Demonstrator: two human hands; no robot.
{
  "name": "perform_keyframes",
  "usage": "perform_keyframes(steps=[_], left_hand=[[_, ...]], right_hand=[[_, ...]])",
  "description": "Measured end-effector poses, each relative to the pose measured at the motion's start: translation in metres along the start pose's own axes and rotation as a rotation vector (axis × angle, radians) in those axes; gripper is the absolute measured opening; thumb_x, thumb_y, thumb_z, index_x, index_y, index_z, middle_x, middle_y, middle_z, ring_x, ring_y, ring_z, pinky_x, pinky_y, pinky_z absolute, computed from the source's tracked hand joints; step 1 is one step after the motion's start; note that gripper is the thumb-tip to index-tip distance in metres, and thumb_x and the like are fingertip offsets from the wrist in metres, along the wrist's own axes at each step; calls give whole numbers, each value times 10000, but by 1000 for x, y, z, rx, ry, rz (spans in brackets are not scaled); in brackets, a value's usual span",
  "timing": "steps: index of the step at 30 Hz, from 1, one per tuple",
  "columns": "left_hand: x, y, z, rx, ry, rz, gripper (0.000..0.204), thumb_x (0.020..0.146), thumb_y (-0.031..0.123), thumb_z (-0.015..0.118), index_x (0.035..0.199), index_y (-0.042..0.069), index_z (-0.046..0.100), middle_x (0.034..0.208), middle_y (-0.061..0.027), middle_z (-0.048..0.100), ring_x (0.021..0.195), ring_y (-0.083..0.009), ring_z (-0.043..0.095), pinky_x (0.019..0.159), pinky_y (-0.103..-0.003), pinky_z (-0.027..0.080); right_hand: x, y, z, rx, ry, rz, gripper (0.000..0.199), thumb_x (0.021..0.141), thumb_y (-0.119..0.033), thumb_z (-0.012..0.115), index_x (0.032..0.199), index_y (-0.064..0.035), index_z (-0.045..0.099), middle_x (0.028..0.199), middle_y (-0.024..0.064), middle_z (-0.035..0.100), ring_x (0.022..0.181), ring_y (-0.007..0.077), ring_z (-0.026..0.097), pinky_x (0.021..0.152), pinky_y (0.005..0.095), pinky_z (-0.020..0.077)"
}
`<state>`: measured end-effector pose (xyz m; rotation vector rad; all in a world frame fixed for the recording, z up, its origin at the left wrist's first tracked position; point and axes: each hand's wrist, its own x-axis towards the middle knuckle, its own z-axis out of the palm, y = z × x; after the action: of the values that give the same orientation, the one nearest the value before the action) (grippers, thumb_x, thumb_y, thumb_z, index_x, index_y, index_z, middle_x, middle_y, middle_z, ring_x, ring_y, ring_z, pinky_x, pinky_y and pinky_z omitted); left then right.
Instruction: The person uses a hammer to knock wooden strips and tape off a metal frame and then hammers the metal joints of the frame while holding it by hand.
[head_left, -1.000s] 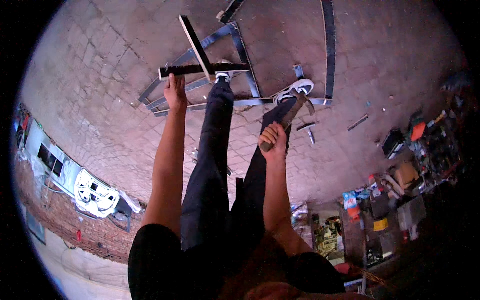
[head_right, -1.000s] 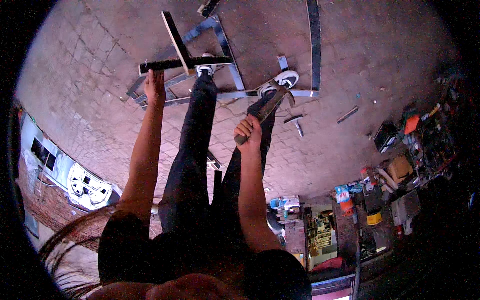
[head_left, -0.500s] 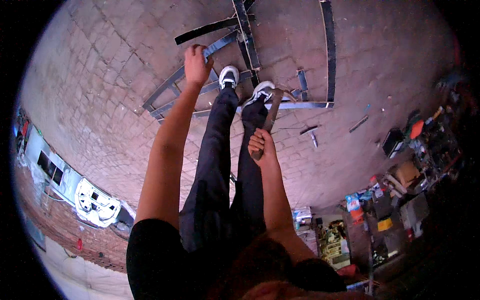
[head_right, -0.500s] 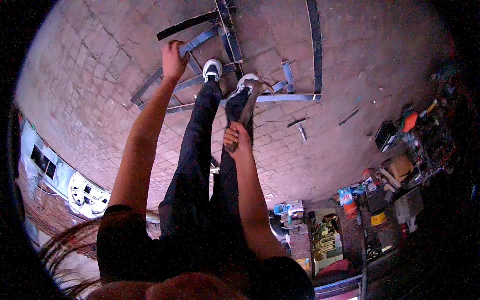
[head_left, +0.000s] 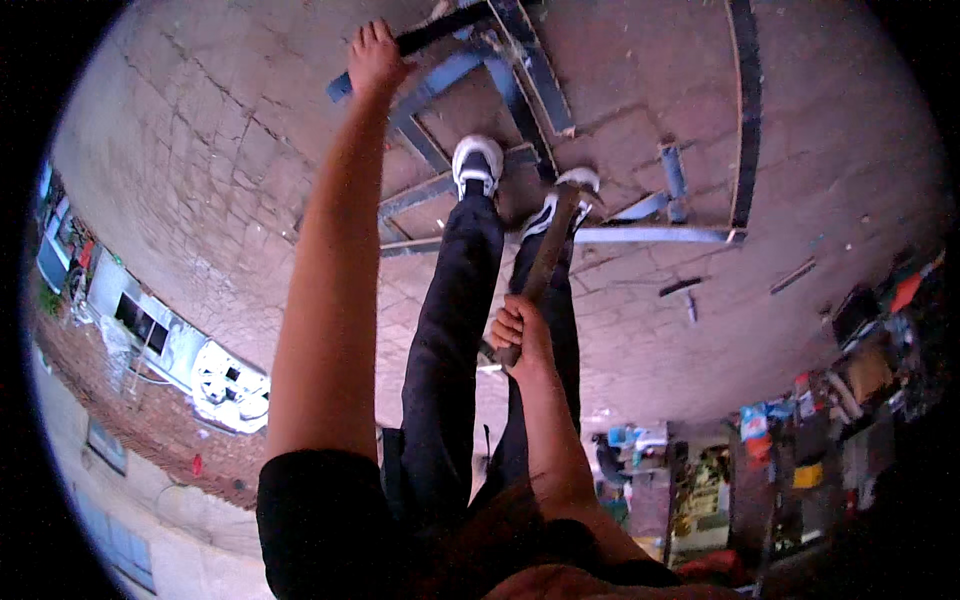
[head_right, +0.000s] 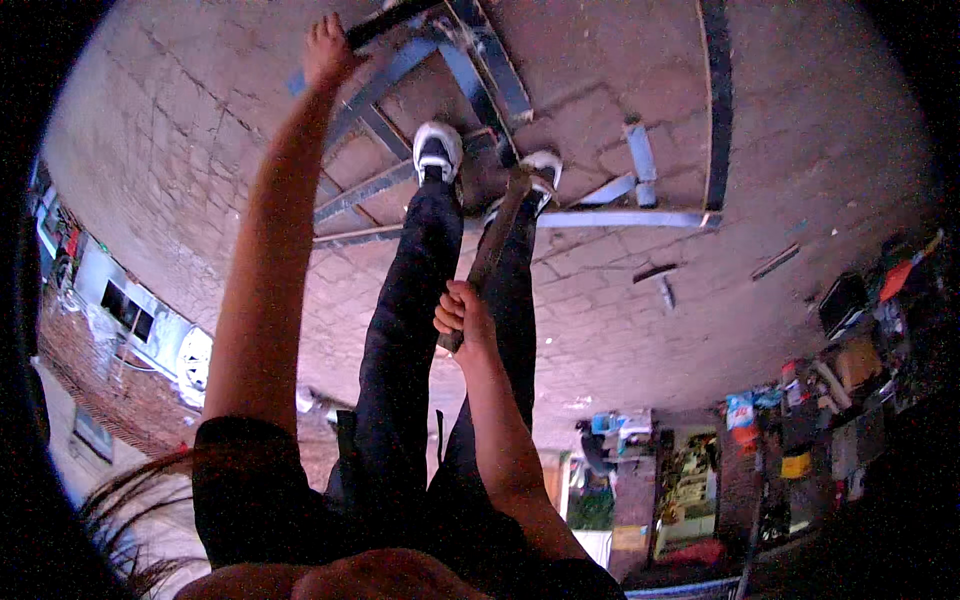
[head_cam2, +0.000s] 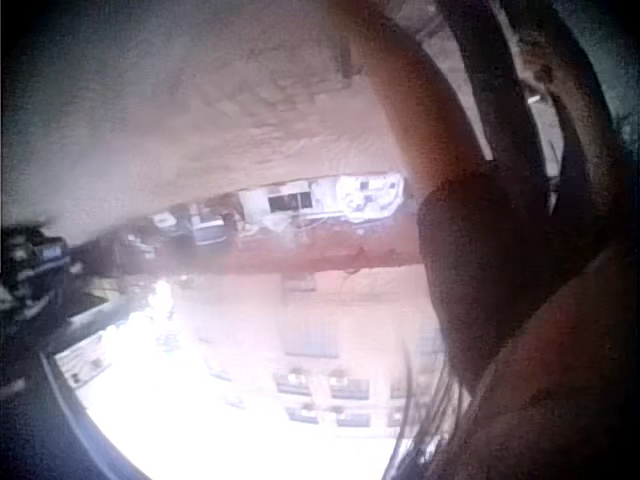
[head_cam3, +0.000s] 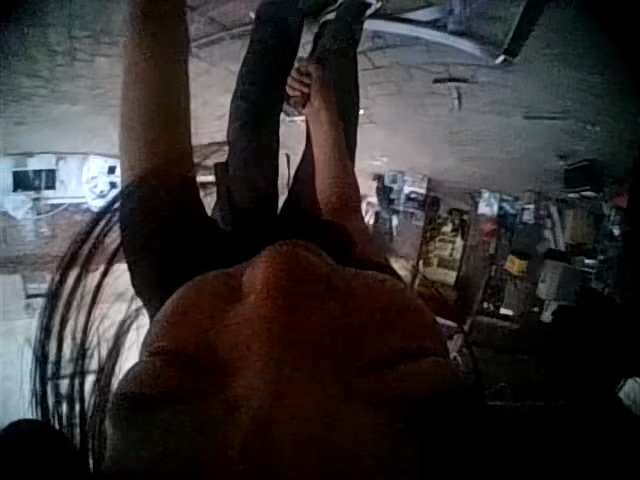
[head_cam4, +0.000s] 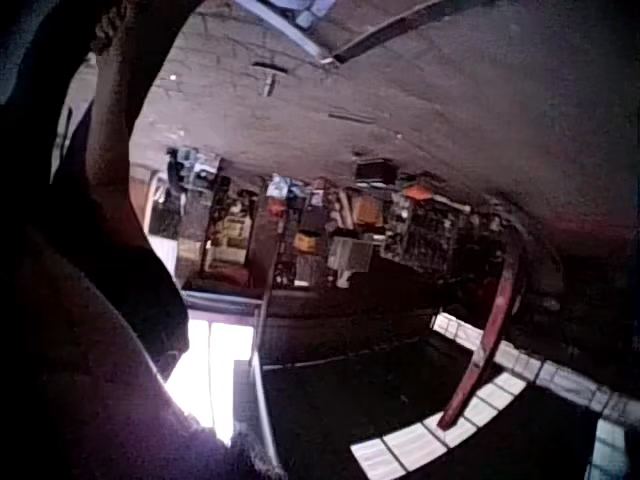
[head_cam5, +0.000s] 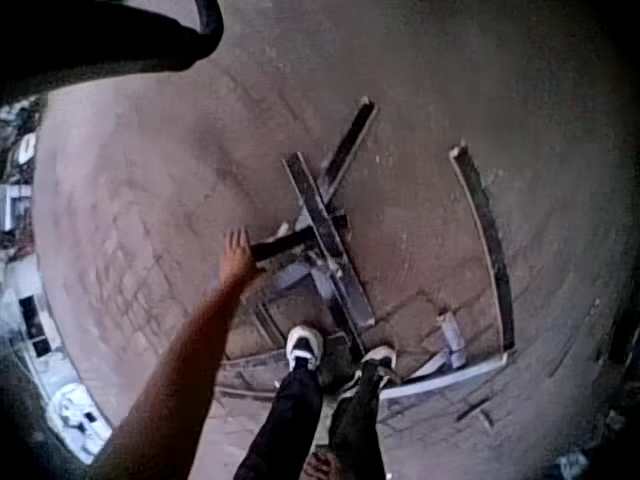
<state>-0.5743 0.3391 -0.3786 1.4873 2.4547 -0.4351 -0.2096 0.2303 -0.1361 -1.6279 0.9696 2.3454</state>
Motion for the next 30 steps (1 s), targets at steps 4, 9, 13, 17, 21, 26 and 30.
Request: perform_keyframes(steps=[4,9,13,17,21,26,30], left_hand=[[19,-14,21,-65,-505,41,715,581,500,754,1084,37,543,993,-159,628,930,-290,603,865,-392,435],[-18,20,-36,-586,-954,106,564,642,512,734,902,21,636,775,-110,645,761,-184,617,693,-334,490],[-80,65,-92,-1667,-1078,-536,234,843,238,623,934,33,558,771,-35,585,694,-132,571,622,-267,492],[-133,85,-142,-1739,-1063,-559,207,887,292,559,954,96,564,756,12,569,656,-78,535,565,-232,442],[-206,68,-216,-1717,-944,-545,302,877,249,582,1114,101,469,785,-7,528,656,-112,543,593,-261,487],[-291,41,-327,-1592,-792,-403,294,902,182,528,1165,68,460,801,23,517,705,-67,489,613,-218,415],[-343,23,-438,-1667,-823,-361,255,905,157,508,1144,78,463,774,0,523,632,-88,506,564,-246,436]], right_hand=[[4,-1,4,-48,25,-31,326,848,-213,539,583,-160,356,486,-44,292,377,66,278,396,247,259],[1,-7,24,-108,84,-113,326,821,-222,553,581,-156,341,486,-44,291,378,79,285,395,260,257],[-17,-25,35,-221,150,-197,302,796,-242,576,592,-159,371,488,-52,310,388,80,321,402,262,274],[-64,-42,29,-305,283,-336,286,794,-255,601,636,-154,385,510,-61,314,397,62,300,399,239,246],[-124,-57,5,-520,473,-530,254,787,-258,622,669,-107,455,519,-52,347,406,78,350,394,262,300],[-182,-82,-18,-1327,867,-876,433,819,-388,583,990,6,537,776,133,612,730,293,596,639,388,466],[-262,-75,12,-1682,1232,-1331,660,789,-407,608,1245,10,378,1191,223,460,1097,381,429,932,433,340]])
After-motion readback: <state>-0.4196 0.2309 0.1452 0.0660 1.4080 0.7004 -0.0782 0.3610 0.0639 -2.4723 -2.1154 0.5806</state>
